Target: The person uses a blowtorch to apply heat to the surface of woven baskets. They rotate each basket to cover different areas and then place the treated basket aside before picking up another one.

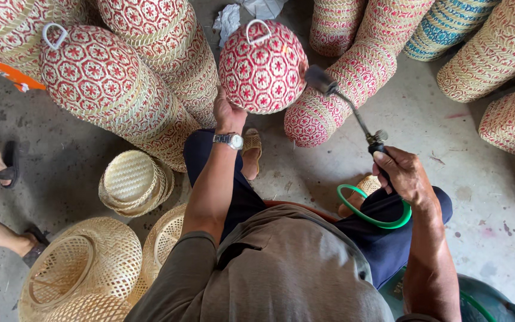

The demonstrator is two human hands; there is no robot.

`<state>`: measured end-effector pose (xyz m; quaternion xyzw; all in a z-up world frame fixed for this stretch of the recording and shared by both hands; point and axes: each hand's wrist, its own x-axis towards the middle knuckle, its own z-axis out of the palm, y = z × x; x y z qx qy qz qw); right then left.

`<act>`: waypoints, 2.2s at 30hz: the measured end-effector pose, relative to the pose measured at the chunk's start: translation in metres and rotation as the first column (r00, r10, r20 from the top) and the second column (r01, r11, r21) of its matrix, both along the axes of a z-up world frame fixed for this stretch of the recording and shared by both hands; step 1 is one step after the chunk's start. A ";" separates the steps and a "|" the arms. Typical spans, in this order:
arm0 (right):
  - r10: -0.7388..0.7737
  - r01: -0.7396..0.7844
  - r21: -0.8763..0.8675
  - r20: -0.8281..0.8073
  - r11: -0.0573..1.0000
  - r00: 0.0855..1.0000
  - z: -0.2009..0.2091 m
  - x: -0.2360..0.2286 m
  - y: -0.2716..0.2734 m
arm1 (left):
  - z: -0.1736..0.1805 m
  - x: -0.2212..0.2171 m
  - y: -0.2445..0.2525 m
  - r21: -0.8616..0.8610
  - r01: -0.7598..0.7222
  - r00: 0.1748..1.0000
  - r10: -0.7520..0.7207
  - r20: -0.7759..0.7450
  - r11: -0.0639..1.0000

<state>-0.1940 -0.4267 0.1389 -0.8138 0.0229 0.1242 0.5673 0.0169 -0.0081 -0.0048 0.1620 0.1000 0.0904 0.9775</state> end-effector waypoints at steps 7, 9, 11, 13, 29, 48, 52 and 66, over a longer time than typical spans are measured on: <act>0.025 -0.035 -0.114 -0.082 0.993 0.996 -0.009 -0.008 0.000 | 0.016 0.001 -0.010 -0.044 -0.141 0.977 0.132 -0.165 0.989; -0.031 0.026 -0.112 -0.047 0.993 0.998 -0.008 -0.006 0.005 | 0.020 0.002 -0.010 -0.010 -0.144 0.986 0.142 -0.091 0.990; -0.082 0.083 -0.050 0.030 0.995 0.996 -0.003 -0.002 0.008 | 0.020 0.003 -0.010 0.103 -0.194 0.981 0.194 0.009 0.976; 0.002 0.000 -0.030 0.063 1.000 0.998 0.002 -0.001 0.010 | 0.019 0.004 -0.013 0.206 -0.238 0.971 0.232 0.054 0.949; -0.099 0.102 -0.079 0.035 0.992 0.994 0.020 0.022 0.003 | 0.068 -0.005 0.007 0.774 -0.394 0.895 0.014 0.446 0.495; -0.038 0.035 -0.162 -0.015 0.986 0.999 0.030 0.048 -0.025 | 0.066 -0.017 -0.003 0.843 -0.167 0.934 -0.192 0.301 0.511; 0.092 -0.087 -0.190 0.013 0.978 0.996 0.039 0.050 -0.006 | 0.046 -0.013 -0.019 0.885 -0.132 0.966 -0.141 0.215 0.447; -0.225 0.223 0.035 0.049 0.974 0.973 -0.012 0.073 -0.019 | -0.034 0.068 0.018 0.294 -0.306 0.920 0.361 -0.152 0.905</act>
